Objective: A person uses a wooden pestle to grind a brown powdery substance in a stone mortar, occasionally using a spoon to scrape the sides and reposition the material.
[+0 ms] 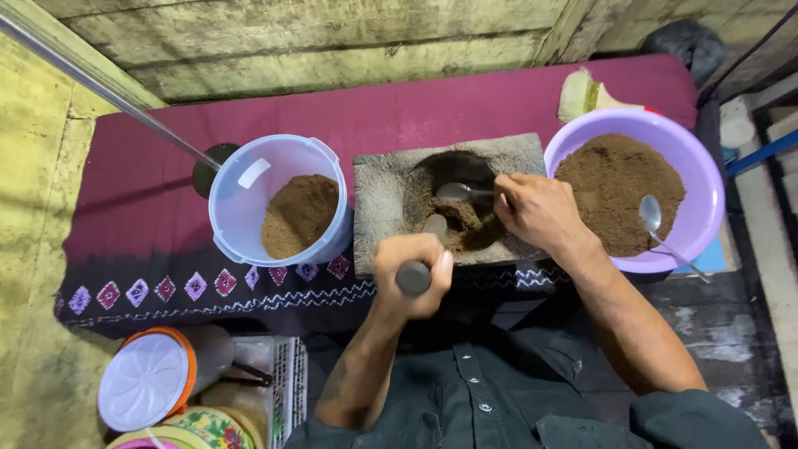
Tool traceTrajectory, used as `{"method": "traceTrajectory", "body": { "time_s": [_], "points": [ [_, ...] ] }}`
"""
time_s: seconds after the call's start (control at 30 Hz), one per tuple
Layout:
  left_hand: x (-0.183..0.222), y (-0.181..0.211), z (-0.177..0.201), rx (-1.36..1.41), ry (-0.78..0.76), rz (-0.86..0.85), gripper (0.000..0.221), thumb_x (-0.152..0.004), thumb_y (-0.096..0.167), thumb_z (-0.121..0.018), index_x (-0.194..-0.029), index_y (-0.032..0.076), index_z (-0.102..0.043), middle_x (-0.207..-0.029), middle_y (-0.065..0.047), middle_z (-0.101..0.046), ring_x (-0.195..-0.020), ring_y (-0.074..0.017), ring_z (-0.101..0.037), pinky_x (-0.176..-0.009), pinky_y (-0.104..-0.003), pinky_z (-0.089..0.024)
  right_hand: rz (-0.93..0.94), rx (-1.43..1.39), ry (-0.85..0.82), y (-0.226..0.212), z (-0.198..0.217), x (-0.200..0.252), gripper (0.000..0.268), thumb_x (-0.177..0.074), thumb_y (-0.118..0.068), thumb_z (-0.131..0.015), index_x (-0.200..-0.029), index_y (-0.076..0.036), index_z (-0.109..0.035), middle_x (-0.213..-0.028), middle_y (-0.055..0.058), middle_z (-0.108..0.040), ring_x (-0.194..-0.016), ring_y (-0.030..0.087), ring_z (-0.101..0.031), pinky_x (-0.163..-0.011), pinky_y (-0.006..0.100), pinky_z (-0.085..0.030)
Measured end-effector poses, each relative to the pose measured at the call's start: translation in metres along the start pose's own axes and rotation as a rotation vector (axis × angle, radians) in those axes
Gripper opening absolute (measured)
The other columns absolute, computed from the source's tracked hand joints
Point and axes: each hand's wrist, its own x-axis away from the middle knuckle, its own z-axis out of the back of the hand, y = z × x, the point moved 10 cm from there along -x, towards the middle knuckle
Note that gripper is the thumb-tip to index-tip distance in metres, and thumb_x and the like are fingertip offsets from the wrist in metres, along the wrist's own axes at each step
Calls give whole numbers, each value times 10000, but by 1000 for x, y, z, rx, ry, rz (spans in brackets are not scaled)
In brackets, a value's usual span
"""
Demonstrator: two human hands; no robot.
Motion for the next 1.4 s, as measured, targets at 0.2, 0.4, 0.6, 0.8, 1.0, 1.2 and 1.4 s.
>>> {"method": "traceTrajectory", "body": {
  "time_s": [0.2,0.4,0.6,0.8,1.0,1.2,1.4],
  "points": [
    [13,-13,8,64,60,-52,409,-864,-4,-686,-535,131,-482,-458,-24,-462,-374,-178,-390,-399,-277,-371,16,193,1,18,-3,6,108,-968,-332,-535,-1025,-257,-589,-790,-21,-609,-819,206,-698,-627,334,-590],
    [9,23,23,91,125,-105,402,-848,-81,-624,-526,106,-469,-452,-59,-480,-366,-226,-456,-394,-300,-414,246,313,-79,-6,-28,-34,134,-956,-334,-585,-1079,-286,-603,-886,-17,-682,-903,192,-716,-629,324,-615],
    [-3,47,32,164,115,-144,396,-828,-105,-609,-527,99,-452,-443,-46,-471,-353,-193,-431,-367,-300,-408,600,478,-390,-62,-16,-31,268,-1031,-302,-505,-1278,-300,-610,-1119,4,-718,-1054,180,-711,-699,320,-665],
    [1,44,31,181,95,-211,387,-848,-102,-600,-520,70,-489,-444,-76,-490,-336,-231,-442,-349,-310,-409,462,515,-509,-34,-19,-29,397,-1018,-126,-491,-1405,-152,-577,-1146,91,-723,-979,224,-759,-676,343,-664],
    [2,38,32,221,75,-235,385,-863,-120,-568,-541,68,-475,-434,-57,-446,-328,-190,-401,-333,-289,-370,71,28,-645,-36,-38,-24,278,-845,-327,-708,-932,-76,-791,-718,182,-744,-712,375,-770,-584,490,-613],
    [11,36,36,185,115,-238,389,-851,-110,-592,-524,64,-475,-438,-64,-458,-343,-194,-441,-349,-297,-393,-57,-49,-671,-23,6,-17,298,-999,-235,-569,-1083,-31,-769,-808,199,-767,-749,341,-784,-663,414,-656],
    [12,34,35,167,114,-240,396,-862,-90,-612,-522,66,-481,-433,-82,-477,-336,-222,-458,-353,-314,-417,49,123,-672,-50,4,-12,318,-953,-227,-543,-938,-5,-770,-703,164,-714,-685,303,-761,-580,421,-628]
  ]
}}
